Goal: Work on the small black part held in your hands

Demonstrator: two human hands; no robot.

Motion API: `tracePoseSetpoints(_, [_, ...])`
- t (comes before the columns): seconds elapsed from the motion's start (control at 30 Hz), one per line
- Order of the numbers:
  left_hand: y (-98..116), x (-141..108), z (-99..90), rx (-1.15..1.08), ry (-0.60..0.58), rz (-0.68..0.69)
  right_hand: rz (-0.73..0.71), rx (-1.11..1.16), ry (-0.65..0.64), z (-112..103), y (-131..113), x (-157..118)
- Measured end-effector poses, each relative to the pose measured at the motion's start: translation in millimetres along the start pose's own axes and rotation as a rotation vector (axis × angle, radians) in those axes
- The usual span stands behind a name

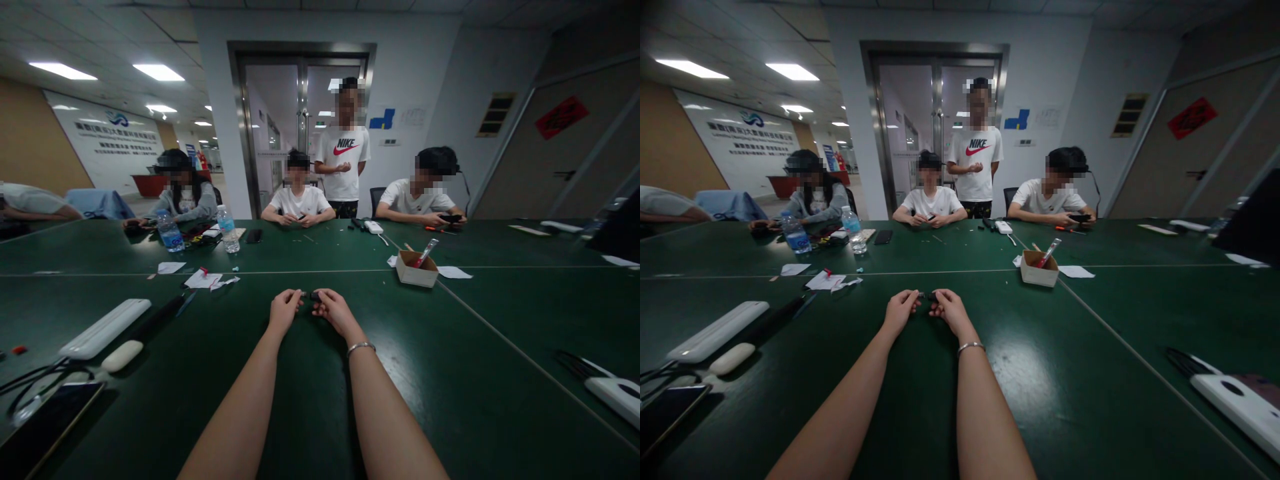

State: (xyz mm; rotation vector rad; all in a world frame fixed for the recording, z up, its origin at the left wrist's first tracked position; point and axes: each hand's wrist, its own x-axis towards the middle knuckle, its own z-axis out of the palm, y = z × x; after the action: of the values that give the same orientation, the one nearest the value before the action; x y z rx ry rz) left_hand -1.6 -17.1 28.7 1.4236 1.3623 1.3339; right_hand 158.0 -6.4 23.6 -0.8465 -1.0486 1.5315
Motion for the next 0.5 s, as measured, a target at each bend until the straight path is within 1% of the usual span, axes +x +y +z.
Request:
tracePoseSetpoints(0.13, [-3.2,1.2,2.8,-0.004,-0.007,0.018,-0.009,-0.013,-0.005,-0.4,1.3,1.1])
tracePoseSetpoints(0.27, [-6.8,2.4,5.2,0.044,-0.032,0.043,-0.013,-0.032,-0.015,-0.5,2.9,2.0])
tracePoseSetpoints(0.5, [-2.5,-1.5,4.8,0.124,-0.039,0.044,-0.015,-0.062,-0.017,0.1,2.3,2.0])
